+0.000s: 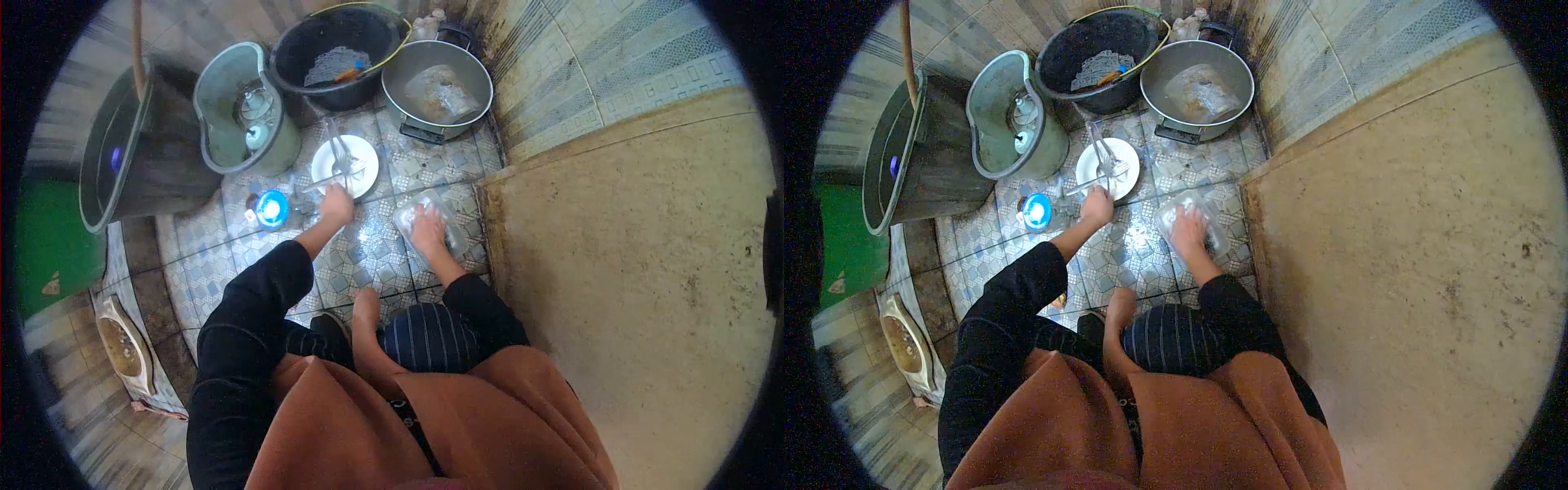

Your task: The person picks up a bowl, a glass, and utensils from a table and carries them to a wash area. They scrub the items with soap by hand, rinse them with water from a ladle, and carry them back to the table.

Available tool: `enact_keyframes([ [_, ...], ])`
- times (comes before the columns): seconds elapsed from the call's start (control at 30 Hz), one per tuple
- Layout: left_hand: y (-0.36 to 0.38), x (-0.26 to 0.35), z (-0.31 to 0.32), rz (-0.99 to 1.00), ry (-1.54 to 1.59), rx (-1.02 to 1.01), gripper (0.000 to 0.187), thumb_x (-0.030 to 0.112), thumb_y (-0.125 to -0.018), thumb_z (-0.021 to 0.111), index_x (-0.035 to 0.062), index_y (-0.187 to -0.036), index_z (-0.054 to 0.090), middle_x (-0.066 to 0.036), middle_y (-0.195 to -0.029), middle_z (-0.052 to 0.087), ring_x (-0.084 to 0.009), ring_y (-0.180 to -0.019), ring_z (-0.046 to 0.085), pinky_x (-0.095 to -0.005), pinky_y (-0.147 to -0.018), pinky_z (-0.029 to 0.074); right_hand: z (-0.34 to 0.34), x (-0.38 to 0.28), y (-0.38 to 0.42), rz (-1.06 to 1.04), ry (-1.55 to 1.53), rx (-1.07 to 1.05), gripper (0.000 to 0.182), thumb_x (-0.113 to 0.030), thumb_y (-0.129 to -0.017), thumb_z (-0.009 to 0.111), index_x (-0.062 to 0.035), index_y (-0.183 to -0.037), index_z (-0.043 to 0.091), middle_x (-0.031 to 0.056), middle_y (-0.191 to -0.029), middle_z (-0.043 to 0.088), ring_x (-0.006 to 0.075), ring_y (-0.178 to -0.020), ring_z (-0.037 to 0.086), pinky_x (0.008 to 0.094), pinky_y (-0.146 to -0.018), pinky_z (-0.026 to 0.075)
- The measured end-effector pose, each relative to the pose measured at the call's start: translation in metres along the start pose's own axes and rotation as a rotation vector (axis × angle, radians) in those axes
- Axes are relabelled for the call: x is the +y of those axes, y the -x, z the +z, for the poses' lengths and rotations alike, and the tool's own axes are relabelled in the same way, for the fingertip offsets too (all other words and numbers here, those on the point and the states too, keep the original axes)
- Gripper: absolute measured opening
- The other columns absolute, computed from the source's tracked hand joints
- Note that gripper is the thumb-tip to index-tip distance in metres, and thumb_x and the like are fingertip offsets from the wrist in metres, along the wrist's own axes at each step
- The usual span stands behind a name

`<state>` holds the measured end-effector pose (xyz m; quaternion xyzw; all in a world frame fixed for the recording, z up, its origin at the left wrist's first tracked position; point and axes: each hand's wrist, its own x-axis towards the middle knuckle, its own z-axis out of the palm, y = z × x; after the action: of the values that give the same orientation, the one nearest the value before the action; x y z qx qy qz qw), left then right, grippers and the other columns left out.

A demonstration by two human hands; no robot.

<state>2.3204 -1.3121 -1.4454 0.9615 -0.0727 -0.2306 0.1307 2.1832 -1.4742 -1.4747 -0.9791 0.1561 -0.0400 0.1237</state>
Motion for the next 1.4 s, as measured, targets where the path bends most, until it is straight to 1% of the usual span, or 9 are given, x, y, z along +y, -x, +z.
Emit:
enact_keyframes([
  [0.17,-0.015,-0.024,-0.007,0.066,0.156,-0.073,0.030,0.019,-0.075,0.045,-0.0050,-0.093,0.041,-0.024,-0.093,0.052,-0.0373,-0.087,0.051,-0.0411,-0.073,0.041,0.014,0.022,-0.004,0.041,-0.251,-0.350,0.036,-0.023,-0.069,0.057,-0.0049,-0.099,0.048,0.0212,-0.095,0.047,0.0354,-0.082,0.050,0.0400,-0.072,0.042],
  [0.4,0.052,-0.024,-0.069,0.082,0.464,-0.294,0.032,0.010,-0.074,0.037,-0.0025,-0.102,0.047,-0.011,-0.064,0.060,-0.0207,-0.072,0.057,-0.0312,-0.065,0.042,-0.035,0.001,-0.026,0.254,-0.471,0.191,0.034,-0.016,-0.066,0.060,-0.0003,-0.093,0.047,0.0153,-0.070,0.052,0.0315,-0.058,0.054,0.0375,-0.055,0.045],
  [0.47,0.075,-0.012,-0.079,0.234,0.510,-0.368,0.031,0.011,-0.074,0.035,-0.0023,-0.100,0.046,-0.009,-0.061,0.059,-0.0174,-0.067,0.056,-0.0292,-0.063,0.041,-0.047,-0.034,-0.040,0.719,-1.783,0.056,0.022,-0.014,-0.069,0.059,-0.0021,-0.086,0.052,0.0152,-0.076,0.057,0.0250,-0.061,0.058,0.0295,-0.050,0.047],
  [0.57,0.095,0.009,-0.075,0.295,0.571,-0.494,0.026,0.009,-0.081,0.031,0.0043,-0.101,0.045,-0.007,-0.057,0.056,-0.0152,-0.059,0.052,-0.0283,-0.060,0.039,-0.029,-0.078,-0.052,0.795,-1.989,-0.116,0.017,-0.012,-0.070,0.059,-0.0001,-0.081,0.053,0.0102,-0.074,0.055,0.0189,-0.058,0.056,0.0273,-0.046,0.046],
  [0.87,0.124,0.018,-0.062,0.314,0.384,-0.201,0.019,0.014,-0.082,0.037,0.0043,-0.098,0.042,-0.013,-0.056,0.050,-0.0256,-0.054,0.050,-0.0360,-0.058,0.041,-0.037,-0.097,-0.055,0.516,-1.146,0.302,0.021,-0.004,-0.062,0.061,0.0028,-0.081,0.054,0.0132,-0.073,0.059,0.0212,-0.063,0.057,0.0324,-0.060,0.044],
  [1.03,0.126,0.015,-0.064,0.043,0.751,-0.399,0.017,0.011,-0.082,0.034,0.0051,-0.095,0.042,0.003,-0.047,0.031,-0.0058,-0.033,0.024,-0.0223,-0.029,0.017,-0.002,-0.033,-0.066,0.494,-0.994,0.422,0.015,-0.011,-0.069,0.056,-0.0017,-0.081,0.056,0.0102,-0.070,0.058,0.0218,-0.060,0.055,0.0323,-0.054,0.043],
  [1.1,0.126,0.020,-0.084,-0.037,0.915,-0.513,0.017,0.013,-0.083,0.033,0.0054,-0.096,0.041,0.004,-0.046,0.028,-0.0061,-0.033,0.022,-0.0222,-0.030,0.017,0.002,-0.013,-0.063,0.788,-1.930,-0.236,0.023,-0.026,-0.075,0.055,-0.0049,-0.082,0.057,0.0071,-0.072,0.057,0.0175,-0.058,0.054,0.0288,-0.045,0.040],
  [1.27,0.128,0.019,-0.087,-0.124,1.246,-0.739,0.015,0.019,-0.088,0.029,0.0115,-0.094,0.039,0.004,-0.045,0.024,-0.0068,-0.033,0.019,-0.0202,-0.033,0.016,-0.026,-0.053,-0.043,0.868,-2.088,-0.600,0.034,-0.033,-0.080,0.051,-0.0052,-0.100,0.048,0.0064,-0.088,0.055,0.0153,-0.061,0.053,0.0264,-0.042,0.038],
  [1.4,0.129,0.019,-0.096,-0.139,1.273,-0.778,0.013,0.019,-0.088,0.029,0.0134,-0.093,0.040,0.004,-0.045,0.023,-0.0066,-0.033,0.019,-0.0203,-0.032,0.017,-0.040,-0.075,-0.042,0.513,-2.131,-0.590,0.037,-0.037,-0.078,0.052,-0.0081,-0.100,0.049,0.0067,-0.092,0.054,0.0155,-0.075,0.054,0.0293,-0.057,0.047],
])
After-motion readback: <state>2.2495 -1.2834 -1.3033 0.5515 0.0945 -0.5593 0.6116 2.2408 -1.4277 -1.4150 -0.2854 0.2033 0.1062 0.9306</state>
